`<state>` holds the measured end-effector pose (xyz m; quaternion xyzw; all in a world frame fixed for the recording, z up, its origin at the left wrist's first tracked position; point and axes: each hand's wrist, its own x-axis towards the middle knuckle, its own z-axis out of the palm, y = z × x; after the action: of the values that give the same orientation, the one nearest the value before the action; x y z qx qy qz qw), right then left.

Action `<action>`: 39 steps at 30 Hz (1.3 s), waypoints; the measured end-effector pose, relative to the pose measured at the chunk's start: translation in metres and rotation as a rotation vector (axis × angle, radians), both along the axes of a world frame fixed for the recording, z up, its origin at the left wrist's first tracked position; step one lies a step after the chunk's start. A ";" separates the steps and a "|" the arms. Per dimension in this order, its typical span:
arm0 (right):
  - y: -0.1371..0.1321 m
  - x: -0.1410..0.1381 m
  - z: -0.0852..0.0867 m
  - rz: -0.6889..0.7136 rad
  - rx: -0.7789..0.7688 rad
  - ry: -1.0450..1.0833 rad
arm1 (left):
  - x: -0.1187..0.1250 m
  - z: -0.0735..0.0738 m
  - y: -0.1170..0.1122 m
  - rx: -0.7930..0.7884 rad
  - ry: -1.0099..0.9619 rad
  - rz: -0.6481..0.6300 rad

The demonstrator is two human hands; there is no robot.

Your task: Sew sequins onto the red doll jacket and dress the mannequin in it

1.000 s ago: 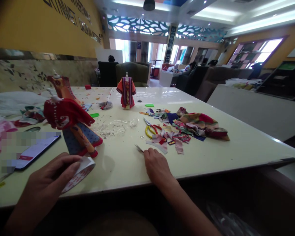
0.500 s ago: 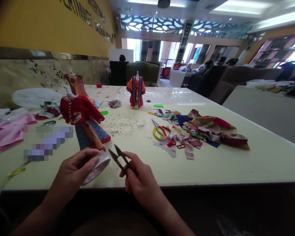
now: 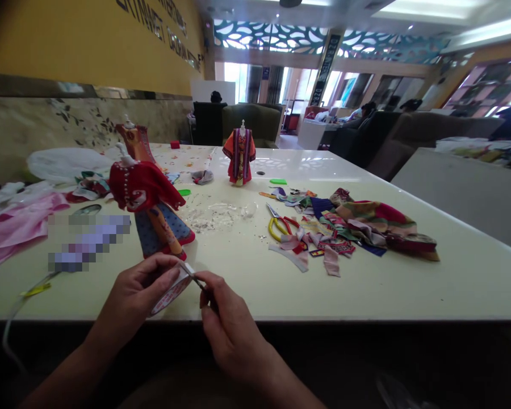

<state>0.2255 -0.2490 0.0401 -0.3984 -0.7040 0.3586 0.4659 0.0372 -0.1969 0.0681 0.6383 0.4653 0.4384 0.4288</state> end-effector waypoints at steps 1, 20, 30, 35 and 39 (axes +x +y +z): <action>0.000 0.000 0.002 0.001 -0.011 -0.008 | 0.001 0.001 0.000 0.008 0.008 -0.006; -0.001 -0.019 -0.005 -0.168 -0.325 0.399 | 0.005 0.001 -0.004 0.065 0.031 0.002; -0.001 -0.022 -0.008 -0.251 -0.287 0.402 | 0.003 -0.001 -0.005 0.028 -0.001 0.064; -0.002 -0.021 -0.002 -0.245 -0.186 0.245 | 0.002 0.001 -0.006 -0.005 -0.040 0.071; -0.001 -0.024 0.001 -0.206 -0.150 0.221 | 0.004 0.000 -0.006 0.001 -0.046 0.024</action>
<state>0.2020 -0.2501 0.0413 -0.4603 -0.5752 0.4019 0.5438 0.0412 -0.2033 0.0684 0.6227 0.4626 0.4584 0.4337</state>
